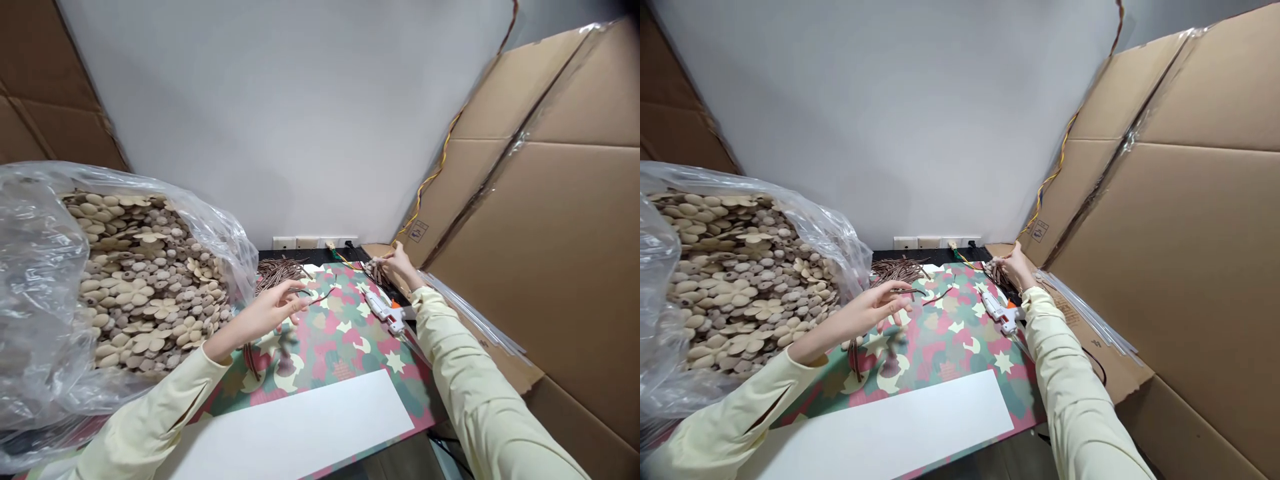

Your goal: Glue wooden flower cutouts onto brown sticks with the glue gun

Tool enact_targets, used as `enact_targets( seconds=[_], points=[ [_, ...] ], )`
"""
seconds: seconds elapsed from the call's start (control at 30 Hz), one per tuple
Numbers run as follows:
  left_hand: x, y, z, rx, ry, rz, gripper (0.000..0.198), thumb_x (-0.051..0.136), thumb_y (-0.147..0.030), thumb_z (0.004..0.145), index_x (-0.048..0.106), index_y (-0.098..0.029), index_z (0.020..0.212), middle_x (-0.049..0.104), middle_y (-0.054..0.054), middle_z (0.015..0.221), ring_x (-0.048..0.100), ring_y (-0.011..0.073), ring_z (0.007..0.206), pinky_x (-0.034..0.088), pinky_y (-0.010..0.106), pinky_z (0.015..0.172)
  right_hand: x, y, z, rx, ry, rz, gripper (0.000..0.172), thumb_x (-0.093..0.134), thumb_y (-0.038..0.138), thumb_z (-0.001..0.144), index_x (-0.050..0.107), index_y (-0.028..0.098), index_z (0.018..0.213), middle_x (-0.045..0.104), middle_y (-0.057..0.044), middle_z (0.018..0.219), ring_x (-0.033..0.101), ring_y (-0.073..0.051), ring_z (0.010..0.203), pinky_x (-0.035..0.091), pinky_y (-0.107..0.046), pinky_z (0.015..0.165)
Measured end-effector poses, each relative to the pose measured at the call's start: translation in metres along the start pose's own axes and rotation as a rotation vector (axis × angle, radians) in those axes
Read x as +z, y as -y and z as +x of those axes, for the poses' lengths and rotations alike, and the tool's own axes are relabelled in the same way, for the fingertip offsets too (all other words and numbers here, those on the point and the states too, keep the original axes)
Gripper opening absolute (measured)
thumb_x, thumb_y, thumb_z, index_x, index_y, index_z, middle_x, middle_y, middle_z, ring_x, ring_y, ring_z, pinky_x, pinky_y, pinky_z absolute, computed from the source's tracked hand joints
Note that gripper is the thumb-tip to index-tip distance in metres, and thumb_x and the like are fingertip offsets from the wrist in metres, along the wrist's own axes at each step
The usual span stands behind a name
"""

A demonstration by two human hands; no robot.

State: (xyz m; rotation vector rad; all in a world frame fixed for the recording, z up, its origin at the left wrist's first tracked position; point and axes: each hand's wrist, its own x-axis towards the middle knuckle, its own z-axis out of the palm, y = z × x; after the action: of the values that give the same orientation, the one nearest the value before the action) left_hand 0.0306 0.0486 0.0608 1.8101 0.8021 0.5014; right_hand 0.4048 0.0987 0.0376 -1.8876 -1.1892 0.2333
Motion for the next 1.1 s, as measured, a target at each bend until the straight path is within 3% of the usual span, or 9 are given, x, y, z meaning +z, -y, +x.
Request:
enact_targets(
  seconds=[0.13,0.23,0.33,0.4,0.5,0.63,0.8,0.93,1.1],
  points=[
    [-0.004,-0.003,-0.001,-0.005,-0.02,0.044,0.045,0.046,-0.055,0.081,0.051,-0.021,0.111,0.063,0.006,0.092,0.06,0.0169,0.071,0.038,0.018,0.041,0.013,0.001,0.002,-0.074,0.006,-0.042,0.069,0.074,0.017,0.06,0.048,0.008,0.123,0.066,-0.017,0.094,0.059,-0.029,0.092,0.042,-0.037,0.08],
    [-0.008,-0.007,-0.002,-0.001,-0.071,0.097,0.04,0.046,-0.052,0.081,0.057,-0.019,0.102,0.062,0.004,0.086,0.059,0.016,0.068,0.037,0.017,0.039,0.006,0.013,-0.001,-0.104,0.007,-0.019,0.041,0.069,0.021,0.066,0.06,0.01,0.105,0.064,-0.019,0.103,0.055,-0.03,0.103,0.038,-0.041,0.087],
    [-0.01,-0.012,-0.004,0.005,-0.158,0.155,0.031,0.05,-0.043,0.081,0.063,-0.016,0.09,0.062,0.003,0.077,0.057,0.0143,0.063,0.038,0.019,0.043,-0.009,0.035,-0.024,-0.137,0.065,0.066,0.034,0.063,0.031,0.073,0.062,0.011,0.101,0.065,-0.016,0.104,0.059,-0.026,0.098,0.042,-0.038,0.085],
    [-0.009,-0.014,-0.005,0.02,-0.216,0.206,0.026,0.051,-0.038,0.081,0.065,-0.015,0.082,0.063,0.002,0.071,0.055,0.0131,0.059,0.038,0.02,0.047,-0.019,0.054,-0.056,-0.17,0.207,0.183,0.037,0.06,0.04,0.076,0.062,0.017,0.104,0.068,-0.011,0.101,0.063,-0.022,0.092,0.046,-0.033,0.079],
    [-0.004,-0.017,-0.008,0.109,-0.253,0.275,0.026,0.051,-0.035,0.083,0.068,-0.016,0.08,0.066,0.002,0.073,0.056,0.0139,0.064,0.041,0.022,0.056,-0.028,0.082,-0.116,-0.124,0.631,0.586,0.037,0.062,0.039,0.077,0.061,0.017,0.107,0.066,-0.013,0.107,0.062,-0.021,0.092,0.046,-0.035,0.08],
    [0.005,-0.022,-0.014,0.241,-0.162,0.28,0.025,0.055,-0.036,0.081,0.069,-0.02,0.095,0.068,0.003,0.098,0.06,0.0171,0.087,0.043,0.025,0.074,-0.022,0.104,-0.175,-0.116,0.888,0.73,0.03,0.053,0.034,0.085,0.058,0.021,0.112,0.065,-0.011,0.109,0.062,-0.017,0.086,0.045,-0.036,0.08],
    [0.011,-0.033,-0.022,0.228,-0.12,0.231,0.025,0.056,-0.033,0.081,0.069,-0.02,0.098,0.069,0.004,0.102,0.061,0.0171,0.092,0.044,0.025,0.077,-0.003,0.109,-0.192,-0.168,0.905,0.763,0.029,0.049,0.033,0.089,0.055,0.022,0.115,0.065,-0.01,0.108,0.062,-0.018,0.086,0.044,-0.036,0.078],
    [0.01,-0.036,-0.024,0.193,-0.176,0.225,0.024,0.052,-0.029,0.084,0.07,-0.018,0.095,0.071,0.004,0.095,0.063,0.0156,0.081,0.045,0.023,0.068,0.004,0.11,-0.193,-0.179,0.925,0.78,0.027,0.048,0.031,0.089,0.055,0.022,0.113,0.066,-0.009,0.106,0.062,-0.018,0.085,0.044,-0.036,0.077],
    [0.01,-0.027,-0.021,0.266,-0.19,0.307,0.025,0.048,-0.028,0.086,0.071,-0.017,0.091,0.071,0.003,0.086,0.062,0.0148,0.074,0.043,0.022,0.061,0.008,0.111,-0.194,-0.184,0.971,0.811,0.023,0.044,0.026,0.091,0.055,0.021,0.111,0.066,-0.009,0.106,0.061,-0.016,0.082,0.042,-0.035,0.077]
  ],
)
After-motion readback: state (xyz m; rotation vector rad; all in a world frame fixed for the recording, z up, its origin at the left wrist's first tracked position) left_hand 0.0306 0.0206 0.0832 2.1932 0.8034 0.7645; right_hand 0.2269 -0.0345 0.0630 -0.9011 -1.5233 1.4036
